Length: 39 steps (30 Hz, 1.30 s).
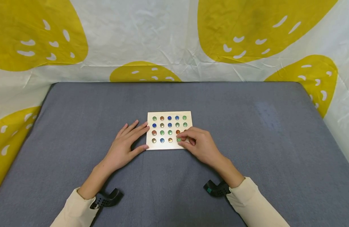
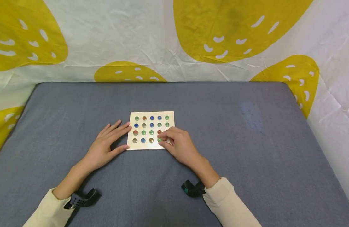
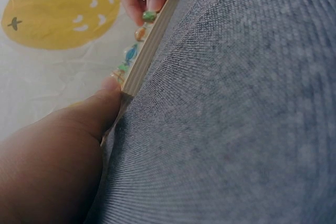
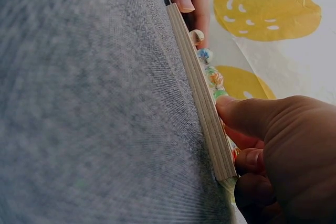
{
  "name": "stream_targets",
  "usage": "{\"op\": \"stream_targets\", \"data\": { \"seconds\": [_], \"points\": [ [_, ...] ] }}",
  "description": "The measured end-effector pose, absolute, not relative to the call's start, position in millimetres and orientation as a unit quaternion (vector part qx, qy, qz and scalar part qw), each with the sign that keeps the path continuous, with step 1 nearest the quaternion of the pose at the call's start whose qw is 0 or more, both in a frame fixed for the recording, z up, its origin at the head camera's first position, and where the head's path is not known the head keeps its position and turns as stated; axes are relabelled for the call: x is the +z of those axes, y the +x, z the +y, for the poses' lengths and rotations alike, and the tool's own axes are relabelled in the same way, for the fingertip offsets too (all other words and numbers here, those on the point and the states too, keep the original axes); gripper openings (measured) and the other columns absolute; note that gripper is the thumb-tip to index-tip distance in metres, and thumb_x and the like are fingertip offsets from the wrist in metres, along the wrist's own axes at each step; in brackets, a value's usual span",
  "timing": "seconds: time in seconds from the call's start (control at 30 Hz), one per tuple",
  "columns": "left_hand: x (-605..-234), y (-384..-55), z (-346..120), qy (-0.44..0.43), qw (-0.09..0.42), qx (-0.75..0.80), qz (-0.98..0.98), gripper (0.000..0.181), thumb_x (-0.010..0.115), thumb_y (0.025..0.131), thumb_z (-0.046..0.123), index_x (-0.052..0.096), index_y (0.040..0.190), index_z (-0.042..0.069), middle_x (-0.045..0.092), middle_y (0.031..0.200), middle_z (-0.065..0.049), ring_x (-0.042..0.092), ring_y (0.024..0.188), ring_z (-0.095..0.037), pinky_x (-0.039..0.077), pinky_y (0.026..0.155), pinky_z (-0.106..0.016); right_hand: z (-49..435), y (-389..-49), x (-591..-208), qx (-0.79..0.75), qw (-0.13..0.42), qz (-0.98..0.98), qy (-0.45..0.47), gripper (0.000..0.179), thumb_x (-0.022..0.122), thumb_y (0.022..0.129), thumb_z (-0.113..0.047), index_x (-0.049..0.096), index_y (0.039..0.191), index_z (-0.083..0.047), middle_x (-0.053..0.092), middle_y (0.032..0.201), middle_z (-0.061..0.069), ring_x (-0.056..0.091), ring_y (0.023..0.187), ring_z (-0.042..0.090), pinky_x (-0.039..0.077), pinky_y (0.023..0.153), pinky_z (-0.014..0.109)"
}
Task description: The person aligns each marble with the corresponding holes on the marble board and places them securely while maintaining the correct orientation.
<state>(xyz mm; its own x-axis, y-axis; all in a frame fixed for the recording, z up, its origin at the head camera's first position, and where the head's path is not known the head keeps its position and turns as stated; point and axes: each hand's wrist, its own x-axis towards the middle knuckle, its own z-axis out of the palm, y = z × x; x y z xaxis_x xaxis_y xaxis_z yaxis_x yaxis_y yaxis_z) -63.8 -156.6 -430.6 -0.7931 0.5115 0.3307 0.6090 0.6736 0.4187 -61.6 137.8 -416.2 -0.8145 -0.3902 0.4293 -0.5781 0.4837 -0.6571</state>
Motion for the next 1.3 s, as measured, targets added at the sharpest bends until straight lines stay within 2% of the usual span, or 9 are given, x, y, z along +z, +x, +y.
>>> {"op": "stream_targets", "data": {
  "seconds": [0.7,1.3],
  "points": [
    [-430.8,-63.9,-156.8,-0.309,0.094,-0.264,-0.909,0.064,0.070,0.087,0.035,0.047,0.143,0.014,0.040,0.149,-0.002,0.025,0.141,-0.030,0.012,0.112,-0.054,138.2,-61.3,-413.9,0.425,0.096,-0.856,0.279,0.016,0.079,0.080,-0.010,0.075,0.096,-0.012,0.056,0.076,-0.011,0.040,0.055,0.005,0.035,0.048,0.022],
    [-432.1,-64.0,-156.6,-0.311,0.097,-0.265,-0.908,0.064,0.070,0.087,0.035,0.047,0.143,0.015,0.040,0.149,-0.001,0.025,0.141,-0.029,0.012,0.112,-0.054,146.3,-63.2,-405.1,0.430,0.111,-0.858,0.257,0.012,0.079,0.080,-0.010,0.076,0.092,-0.012,0.057,0.075,-0.011,0.041,0.054,0.006,0.034,0.048,0.022]
  ]
}}
